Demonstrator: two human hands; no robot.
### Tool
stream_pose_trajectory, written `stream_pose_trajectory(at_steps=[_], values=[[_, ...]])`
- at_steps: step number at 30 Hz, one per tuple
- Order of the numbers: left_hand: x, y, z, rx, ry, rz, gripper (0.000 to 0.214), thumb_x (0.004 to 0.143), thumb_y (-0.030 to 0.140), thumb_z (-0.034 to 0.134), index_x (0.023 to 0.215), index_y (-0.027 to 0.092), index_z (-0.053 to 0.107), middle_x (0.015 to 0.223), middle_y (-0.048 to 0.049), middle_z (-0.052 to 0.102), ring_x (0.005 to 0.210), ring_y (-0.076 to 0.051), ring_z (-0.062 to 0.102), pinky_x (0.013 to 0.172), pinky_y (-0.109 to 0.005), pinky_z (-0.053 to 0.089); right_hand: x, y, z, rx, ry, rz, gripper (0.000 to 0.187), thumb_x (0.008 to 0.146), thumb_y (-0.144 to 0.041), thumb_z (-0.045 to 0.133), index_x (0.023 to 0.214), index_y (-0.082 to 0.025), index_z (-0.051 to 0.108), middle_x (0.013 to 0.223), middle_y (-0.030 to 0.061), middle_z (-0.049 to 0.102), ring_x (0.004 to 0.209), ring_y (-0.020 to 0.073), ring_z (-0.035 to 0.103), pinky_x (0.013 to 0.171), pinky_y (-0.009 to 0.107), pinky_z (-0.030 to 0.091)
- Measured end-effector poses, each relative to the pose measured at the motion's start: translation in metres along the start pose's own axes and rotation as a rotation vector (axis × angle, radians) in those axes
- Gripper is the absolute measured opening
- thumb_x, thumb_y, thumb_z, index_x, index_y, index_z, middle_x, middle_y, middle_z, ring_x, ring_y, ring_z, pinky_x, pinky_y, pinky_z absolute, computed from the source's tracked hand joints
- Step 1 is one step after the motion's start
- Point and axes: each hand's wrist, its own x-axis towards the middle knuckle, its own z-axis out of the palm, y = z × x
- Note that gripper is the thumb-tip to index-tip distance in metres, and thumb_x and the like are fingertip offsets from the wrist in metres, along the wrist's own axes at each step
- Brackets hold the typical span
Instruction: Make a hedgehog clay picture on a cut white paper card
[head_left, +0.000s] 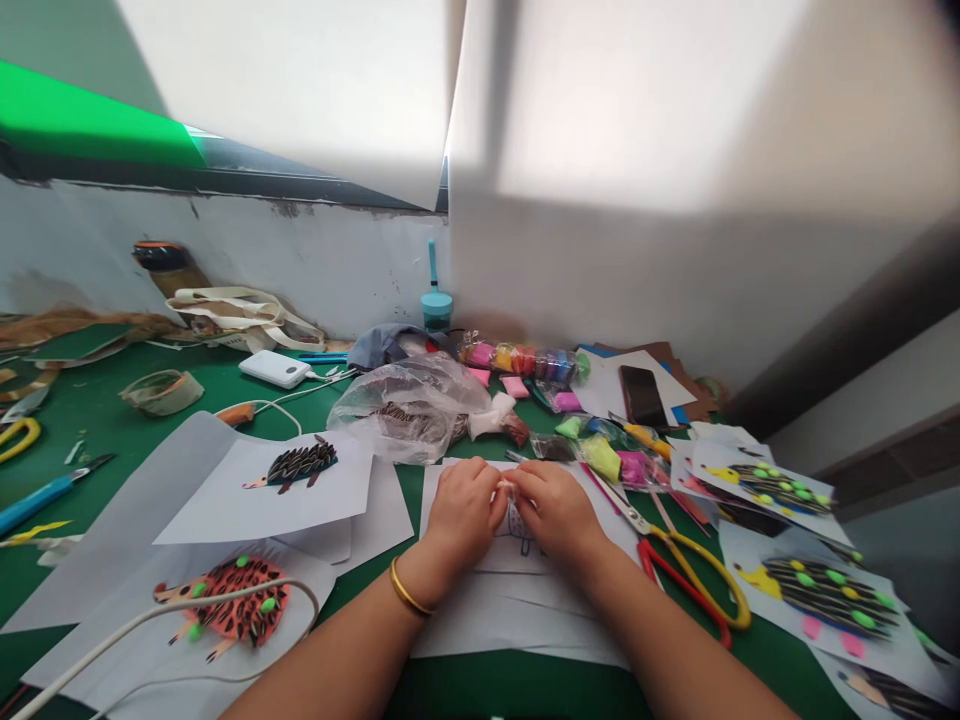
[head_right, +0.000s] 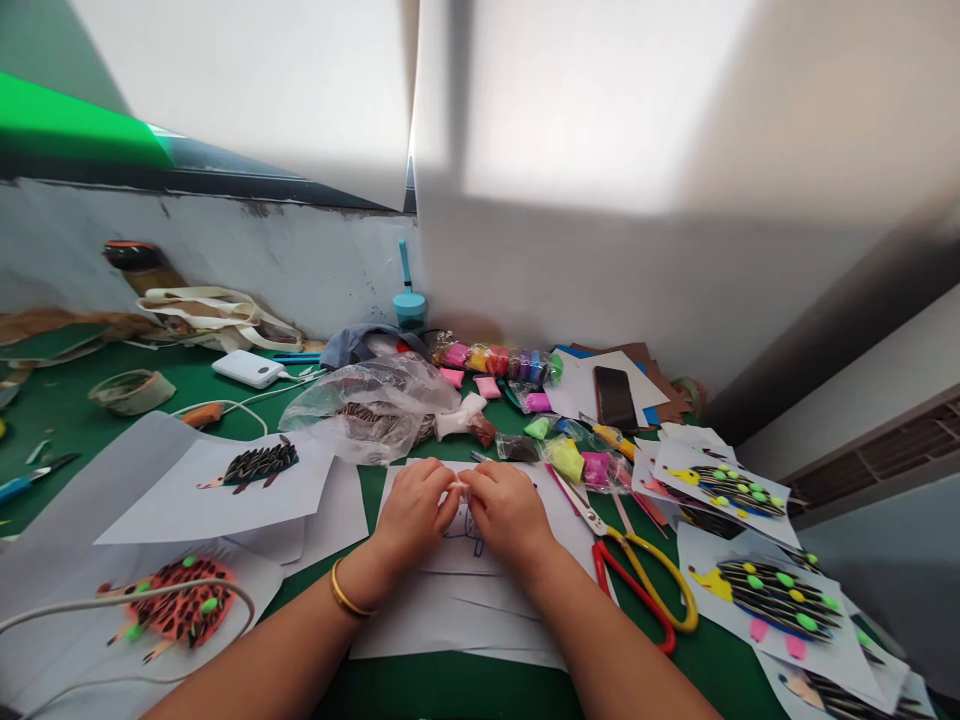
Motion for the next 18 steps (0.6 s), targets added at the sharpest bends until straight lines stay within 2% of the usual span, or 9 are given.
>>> stream_pose_trajectory(at_steps=[3,6,9,13,18], values=[[-0.0003,-0.0003,0.0003,-0.014,-0.004,-0.015,0.018,0.095,0.035,0.053,0.091,0.021,0.064,0.09,-0.0051,0.063,0.09,-0.023,0.056,0.079,-0.036,0.035,-0.0011,-0.0004,0.0007,0.006,0.031,0.01,0.024,0.09,-0.016,0.054,0.109,-0.022,0.068,0.1,0.0085,0.068,0.094,0.0245,0.06,0.084,0.037,0.048],[-0.0005,-0.0006,0.0008,0.0,-0.035,-0.022,0.015,0.094,0.033,0.056,0.091,0.021,0.065,0.09,-0.0049,0.064,0.089,-0.023,0.057,0.08,-0.037,0.035,-0.0011,-0.002,0.0012,0.02,0.02,0.005,0.024,0.09,-0.014,0.054,0.108,-0.022,0.068,0.099,0.0084,0.067,0.093,0.0242,0.06,0.083,0.037,0.048],[0.0,0.0001,-0.0008,0.011,-0.063,0.013,0.016,0.095,0.03,0.053,0.088,0.021,0.065,0.085,-0.0039,0.064,0.084,-0.022,0.056,0.078,-0.037,0.034,0.0002,-0.004,0.0,0.018,-0.008,0.0,0.026,0.089,-0.013,0.055,0.109,-0.023,0.068,0.098,0.0079,0.067,0.092,0.0238,0.06,0.081,0.036,0.047],[0.001,0.0022,-0.0057,0.018,-0.035,0.043,0.021,0.097,0.029,0.048,0.086,0.021,0.064,0.084,-0.0033,0.063,0.083,-0.021,0.056,0.077,-0.037,0.033,0.0021,-0.0053,-0.0029,-0.008,-0.006,0.012,0.023,0.091,-0.017,0.055,0.108,-0.024,0.069,0.096,0.0071,0.068,0.089,0.023,0.06,0.079,0.035,0.046],[0.0015,0.0014,-0.0051,-0.056,-0.04,0.004,0.027,0.099,0.029,0.04,0.085,0.02,0.062,0.086,-0.0045,0.063,0.084,-0.021,0.056,0.079,-0.037,0.035,0.0011,-0.0043,-0.004,-0.008,0.001,0.024,0.024,0.092,-0.019,0.054,0.109,-0.023,0.069,0.098,0.0075,0.068,0.09,0.0228,0.061,0.081,0.036,0.046]])
